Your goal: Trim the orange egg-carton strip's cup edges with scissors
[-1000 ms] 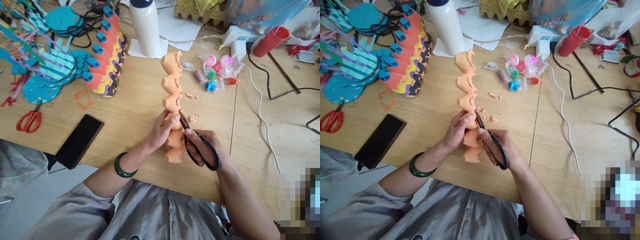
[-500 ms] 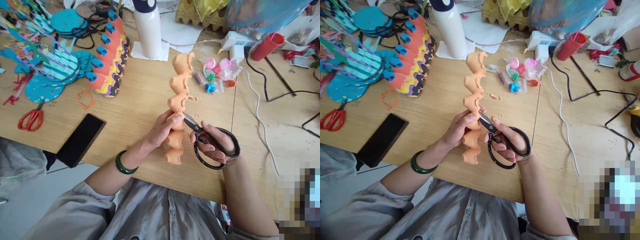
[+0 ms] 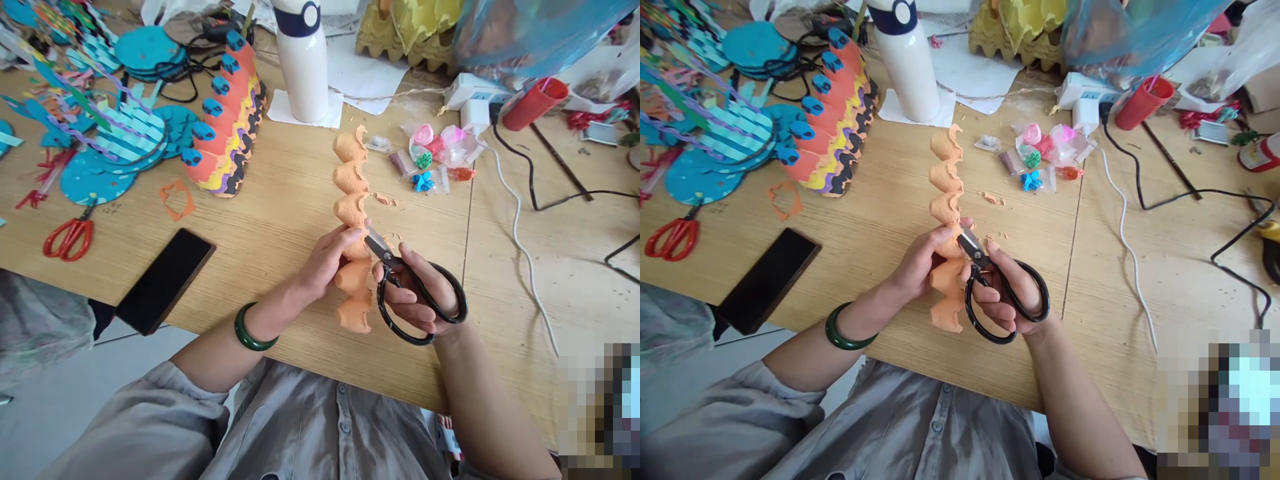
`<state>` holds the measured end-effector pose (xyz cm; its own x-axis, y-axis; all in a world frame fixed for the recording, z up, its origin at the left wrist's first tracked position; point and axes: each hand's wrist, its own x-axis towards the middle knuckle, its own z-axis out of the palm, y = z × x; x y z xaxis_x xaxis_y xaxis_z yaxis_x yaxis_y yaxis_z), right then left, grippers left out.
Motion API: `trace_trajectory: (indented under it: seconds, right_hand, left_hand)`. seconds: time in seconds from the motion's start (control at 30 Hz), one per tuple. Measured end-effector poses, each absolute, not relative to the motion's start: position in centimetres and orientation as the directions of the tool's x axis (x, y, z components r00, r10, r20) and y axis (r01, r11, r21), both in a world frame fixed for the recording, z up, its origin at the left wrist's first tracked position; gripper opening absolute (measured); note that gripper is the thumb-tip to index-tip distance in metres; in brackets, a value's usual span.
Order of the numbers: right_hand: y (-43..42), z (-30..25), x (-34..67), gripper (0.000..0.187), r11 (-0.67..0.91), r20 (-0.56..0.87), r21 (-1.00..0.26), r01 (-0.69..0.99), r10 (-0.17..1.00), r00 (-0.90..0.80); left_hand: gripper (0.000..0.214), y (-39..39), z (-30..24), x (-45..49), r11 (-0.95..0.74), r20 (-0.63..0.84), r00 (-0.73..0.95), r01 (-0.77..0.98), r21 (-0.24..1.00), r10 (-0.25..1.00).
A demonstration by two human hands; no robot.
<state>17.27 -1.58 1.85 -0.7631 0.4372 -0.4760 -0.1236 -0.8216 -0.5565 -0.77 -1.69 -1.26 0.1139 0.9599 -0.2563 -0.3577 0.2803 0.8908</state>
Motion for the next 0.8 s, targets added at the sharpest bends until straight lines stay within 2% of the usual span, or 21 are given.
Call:
trace_trajectory:
  seconds: [0.17,0.27,0.4,0.53,0.8]
  right_hand:
    - [-2.0,2.5,17.7,0.051,-0.596,-0.498,-0.803,0.019,0.653,-0.571]
    - [-2.3,2.5,17.7,0.052,-0.492,-0.474,-0.861,0.128,0.686,-0.552]
    - [-2.4,2.3,17.7,0.054,-0.389,-0.450,-0.892,0.229,0.720,-0.528]
    - [-2.4,2.3,17.6,0.057,-0.401,-0.475,-0.880,0.255,0.719,-0.507]
    - [-2.9,2.2,16.6,0.063,-0.372,-0.469,-0.878,0.302,0.796,-0.383]
  left_hand:
    - [0.030,-1.8,-1.6,-0.7,0.267,-0.251,0.093,-0.408,0.873,0.964]
    - [0.032,-1.8,-1.8,-0.8,0.236,-0.226,0.070,-0.359,0.903,0.972]
    - [0.032,-2.0,-2.0,-0.9,0.225,-0.205,0.096,-0.313,0.923,0.974]
    - [0.034,-2.1,-1.9,-0.9,0.262,-0.217,0.179,-0.289,0.921,0.960]
    - [0.038,-1.9,-1.8,-1.2,0.268,-0.224,0.193,-0.240,0.933,0.955]
